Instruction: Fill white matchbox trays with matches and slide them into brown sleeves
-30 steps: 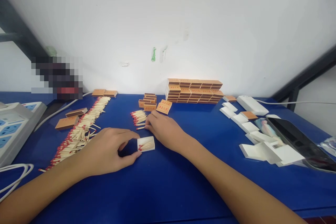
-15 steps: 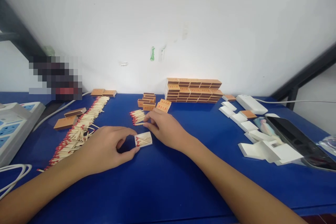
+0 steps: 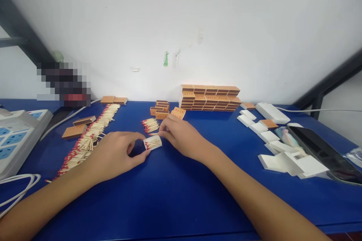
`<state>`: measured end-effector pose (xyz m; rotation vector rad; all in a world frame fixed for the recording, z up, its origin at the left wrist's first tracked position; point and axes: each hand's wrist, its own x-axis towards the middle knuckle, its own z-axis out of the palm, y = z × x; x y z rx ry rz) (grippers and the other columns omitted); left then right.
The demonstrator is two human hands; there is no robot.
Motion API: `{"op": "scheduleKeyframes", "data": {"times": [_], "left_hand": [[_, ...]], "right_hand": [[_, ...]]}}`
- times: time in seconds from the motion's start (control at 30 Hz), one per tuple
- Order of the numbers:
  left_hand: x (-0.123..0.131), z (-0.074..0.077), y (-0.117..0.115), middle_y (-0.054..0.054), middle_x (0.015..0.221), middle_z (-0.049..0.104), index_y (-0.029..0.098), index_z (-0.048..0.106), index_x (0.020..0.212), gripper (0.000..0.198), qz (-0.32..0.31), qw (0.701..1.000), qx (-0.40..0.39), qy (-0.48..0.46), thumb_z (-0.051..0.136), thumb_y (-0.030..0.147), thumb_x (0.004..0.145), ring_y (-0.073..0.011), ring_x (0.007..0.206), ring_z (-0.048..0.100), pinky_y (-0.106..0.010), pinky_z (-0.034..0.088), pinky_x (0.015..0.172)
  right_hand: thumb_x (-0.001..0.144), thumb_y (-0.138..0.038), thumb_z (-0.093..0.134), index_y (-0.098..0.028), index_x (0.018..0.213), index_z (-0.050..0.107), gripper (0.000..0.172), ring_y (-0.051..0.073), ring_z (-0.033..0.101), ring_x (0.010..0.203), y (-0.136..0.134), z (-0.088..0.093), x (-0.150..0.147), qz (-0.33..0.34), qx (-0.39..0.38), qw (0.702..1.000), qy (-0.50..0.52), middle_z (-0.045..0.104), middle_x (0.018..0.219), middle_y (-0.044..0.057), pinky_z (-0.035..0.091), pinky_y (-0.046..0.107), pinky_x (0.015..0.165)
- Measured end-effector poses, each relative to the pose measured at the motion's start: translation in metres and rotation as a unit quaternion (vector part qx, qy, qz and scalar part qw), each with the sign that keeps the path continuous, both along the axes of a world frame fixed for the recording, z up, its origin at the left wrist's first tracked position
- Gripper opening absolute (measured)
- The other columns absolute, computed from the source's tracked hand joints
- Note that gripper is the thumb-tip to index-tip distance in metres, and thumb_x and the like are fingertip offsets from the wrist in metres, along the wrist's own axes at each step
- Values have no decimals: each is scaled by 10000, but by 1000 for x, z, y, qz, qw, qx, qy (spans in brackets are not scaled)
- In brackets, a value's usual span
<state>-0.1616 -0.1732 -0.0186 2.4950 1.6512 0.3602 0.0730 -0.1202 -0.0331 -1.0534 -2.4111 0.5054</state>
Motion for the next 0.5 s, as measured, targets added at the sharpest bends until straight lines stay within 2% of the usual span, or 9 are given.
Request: {"op": "scheduleKeyframes", "data": {"times": [0.13,0.27,0.37,0.5], "left_hand": [[1,0,-1,-19,713,699,222,768,987,261,-7,1000,0,-2,644,437,908,-200,642,639,-307,369,592],[2,-2,-5,-2,687,690,236,781,1061,271,-48,999,-2,-9,665,428,909,-189,628,643,-300,385,590],[2,-4,-7,-1,703,697,236,782,1075,286,-83,997,-3,-12,667,443,916,-187,634,646,-301,400,596],[1,-5,-8,-8,730,705,227,783,1072,288,-89,996,-5,-11,655,438,924,-185,641,639,-303,391,600]], "right_hand": [[1032,-258,628,-217,954,671,98,154,565,806,-8,3,-4,24,-20,1000,-3,615,936,20,425,282,704],[1040,-244,608,-218,1047,698,93,152,558,782,2,-8,-6,10,9,999,40,614,932,22,435,286,711],[1039,-212,597,-228,1165,711,171,159,561,791,14,-19,-5,19,36,999,23,594,967,34,439,291,710],[1047,-194,573,-225,1147,725,185,166,556,810,18,-25,-5,28,50,998,-2,565,952,35,435,291,714]]}}
